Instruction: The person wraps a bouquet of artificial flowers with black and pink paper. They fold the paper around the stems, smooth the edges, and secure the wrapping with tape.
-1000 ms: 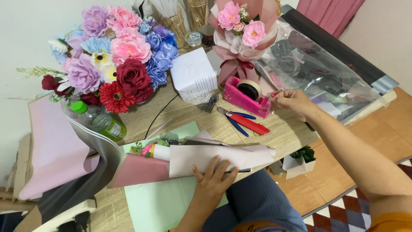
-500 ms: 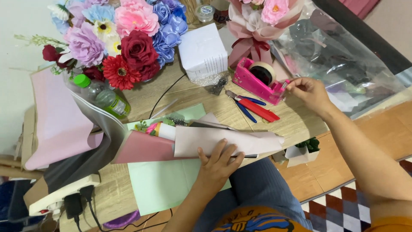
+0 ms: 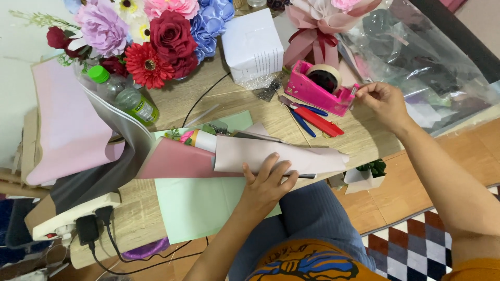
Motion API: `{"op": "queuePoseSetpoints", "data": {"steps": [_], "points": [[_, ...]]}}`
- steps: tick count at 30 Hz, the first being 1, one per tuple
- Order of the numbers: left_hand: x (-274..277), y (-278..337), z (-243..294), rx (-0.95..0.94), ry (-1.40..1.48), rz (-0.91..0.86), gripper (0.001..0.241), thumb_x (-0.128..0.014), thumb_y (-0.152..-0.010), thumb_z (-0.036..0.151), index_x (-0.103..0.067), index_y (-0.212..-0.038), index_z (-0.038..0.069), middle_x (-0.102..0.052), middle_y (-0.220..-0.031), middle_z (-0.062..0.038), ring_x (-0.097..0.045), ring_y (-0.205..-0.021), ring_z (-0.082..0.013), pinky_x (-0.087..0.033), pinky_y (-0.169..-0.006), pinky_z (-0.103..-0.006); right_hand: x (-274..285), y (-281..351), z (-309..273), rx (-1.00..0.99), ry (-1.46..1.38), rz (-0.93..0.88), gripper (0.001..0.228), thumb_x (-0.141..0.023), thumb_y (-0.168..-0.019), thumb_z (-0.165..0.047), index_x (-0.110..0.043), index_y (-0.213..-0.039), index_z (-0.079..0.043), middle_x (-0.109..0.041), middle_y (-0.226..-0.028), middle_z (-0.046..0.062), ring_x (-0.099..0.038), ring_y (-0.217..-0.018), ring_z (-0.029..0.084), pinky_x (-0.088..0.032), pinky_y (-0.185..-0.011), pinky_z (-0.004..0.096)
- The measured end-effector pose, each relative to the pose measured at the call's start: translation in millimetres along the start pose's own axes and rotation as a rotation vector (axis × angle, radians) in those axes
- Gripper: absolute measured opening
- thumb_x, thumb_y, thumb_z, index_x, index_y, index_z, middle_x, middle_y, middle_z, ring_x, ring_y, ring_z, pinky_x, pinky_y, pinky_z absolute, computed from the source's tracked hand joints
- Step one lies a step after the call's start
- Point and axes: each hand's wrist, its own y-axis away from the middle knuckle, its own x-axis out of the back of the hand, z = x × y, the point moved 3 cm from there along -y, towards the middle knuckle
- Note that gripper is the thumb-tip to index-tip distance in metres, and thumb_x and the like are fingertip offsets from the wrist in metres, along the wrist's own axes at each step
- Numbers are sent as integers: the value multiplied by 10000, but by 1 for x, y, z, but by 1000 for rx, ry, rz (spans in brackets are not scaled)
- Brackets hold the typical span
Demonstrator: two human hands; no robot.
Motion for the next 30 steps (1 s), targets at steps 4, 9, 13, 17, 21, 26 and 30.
{"op": "queuePoseSetpoints", "data": {"steps": [4,9,13,17,21,26,30], "points": [[-19,6,14,100,12,105,212,-572,-1001,115,-538,-1098,300,-652,-1184,44,-574,-1282,-245,64,-1183,-710,-2,-3,22,107,-50,26,152,-750,-1003,-131,-708,-1098,-20,-700,-1088,123,-610,-907,116,-522,-837,270],[-19,5,16,111,2,157,126,-632,-985,174,-556,-983,274,-661,-1128,38,-585,-1274,-246,62,-1173,-723,-5,0,13,107,61,81,146,-776,-955,-142,-741,-1049,-37,-720,-1073,136,-621,-885,167,-507,-771,304],[-24,2,16,116,32,212,160,-650,-970,149,-545,-979,269,-663,-1085,36,-610,-1240,-250,60,-1170,-730,-4,-6,32,91,166,97,134,-775,-895,-121,-763,-1025,-90,-731,-1079,140,-687,-941,266,-525,-789,346],[-23,0,14,125,49,232,145,-659,-975,160,-573,-942,273,-676,-1066,34,-621,-1227,-255,69,-1148,-748,7,12,27,166,188,121,124,-778,-896,-97,-747,-1014,-77,-710,-1088,135,-655,-985,274,-535,-835,365],[-21,-5,11,158,113,250,153,-646,-991,155,-560,-972,280,-681,-1029,38,-632,-1204,-259,107,-1139,-746,6,78,-61,198,34,203,77,-760,-979,-37,-693,-1005,-9,-658,-1273,204,-653,-1146,321,-524,-994,429],[-21,-1,13,182,124,233,154,-655,-984,142,-591,-971,282,-694,-1042,43,-633,-1211,-260,89,-1136,-767,-52,155,-103,147,-222,39,59,-712,-876,-11,-724,-933,-17,-567,-1421,256,-523,-1343,374,-372,-1126,502],[-25,-1,13,183,96,243,163,-678,-968,144,-622,-891,276,-691,-1046,46,-628,-1210,-259,58,-1131,-781,-83,165,-115,185,-177,30,66,-751,-842,-73,-757,-907,-68,-525,-1478,213,-417,-1416,370,-218,-1133,523]]}}
